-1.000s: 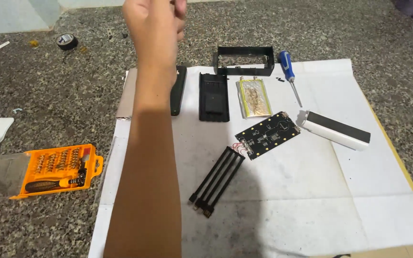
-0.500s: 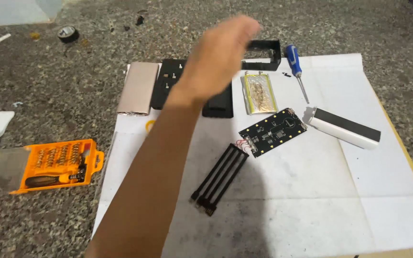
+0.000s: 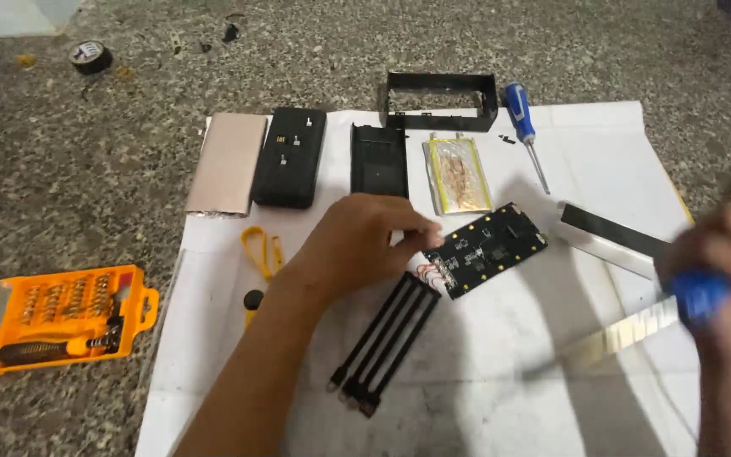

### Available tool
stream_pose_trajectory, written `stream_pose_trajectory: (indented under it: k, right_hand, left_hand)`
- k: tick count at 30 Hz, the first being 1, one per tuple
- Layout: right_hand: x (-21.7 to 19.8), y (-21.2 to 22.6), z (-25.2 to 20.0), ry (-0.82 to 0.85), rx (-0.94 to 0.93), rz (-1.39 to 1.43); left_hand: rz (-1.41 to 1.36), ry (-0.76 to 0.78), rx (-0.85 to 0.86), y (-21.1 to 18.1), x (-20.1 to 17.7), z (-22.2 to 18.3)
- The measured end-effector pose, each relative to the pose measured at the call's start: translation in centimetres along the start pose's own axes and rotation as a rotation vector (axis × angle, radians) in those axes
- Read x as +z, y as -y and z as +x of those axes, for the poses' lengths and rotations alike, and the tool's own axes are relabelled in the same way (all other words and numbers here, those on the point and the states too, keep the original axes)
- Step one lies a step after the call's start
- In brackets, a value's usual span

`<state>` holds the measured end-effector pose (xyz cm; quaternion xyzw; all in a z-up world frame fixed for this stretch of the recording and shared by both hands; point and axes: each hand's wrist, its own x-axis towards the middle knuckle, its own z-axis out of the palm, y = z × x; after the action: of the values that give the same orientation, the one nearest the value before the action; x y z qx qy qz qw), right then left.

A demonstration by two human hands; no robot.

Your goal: Soldering wires onto a circuit board as part of an electronics repair or assembly task.

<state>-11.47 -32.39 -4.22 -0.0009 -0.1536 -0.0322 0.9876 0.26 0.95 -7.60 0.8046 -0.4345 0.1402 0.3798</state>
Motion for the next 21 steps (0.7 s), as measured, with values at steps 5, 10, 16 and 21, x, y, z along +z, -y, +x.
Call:
stream_pose_trajectory:
  k: [5,10,16,21]
  right_hand:
    - [-2.9,-0.3,8.2,-0.034,0.073,-0.389]
    - [-5.7,-2.7,11.7,-0.052,0.225,-0.672]
    - [-5.3,-3.5,11.4,-0.006,0.28,-0.648]
    - [-5.1,-4.7,11.6,-0.09,0.311,-0.703]
  left_hand:
    - [-0.023,0.091,0.014,0.4,-0.6,-0.4]
    - [-0.102,0.042,0.005,0.3,-0.3,-2.2]
    - [-0.14,0.013,0.012,-0.4,0.0,-1.9]
    - [-0.167,0.044,-0.006,0.0,-0.3,-2.0]
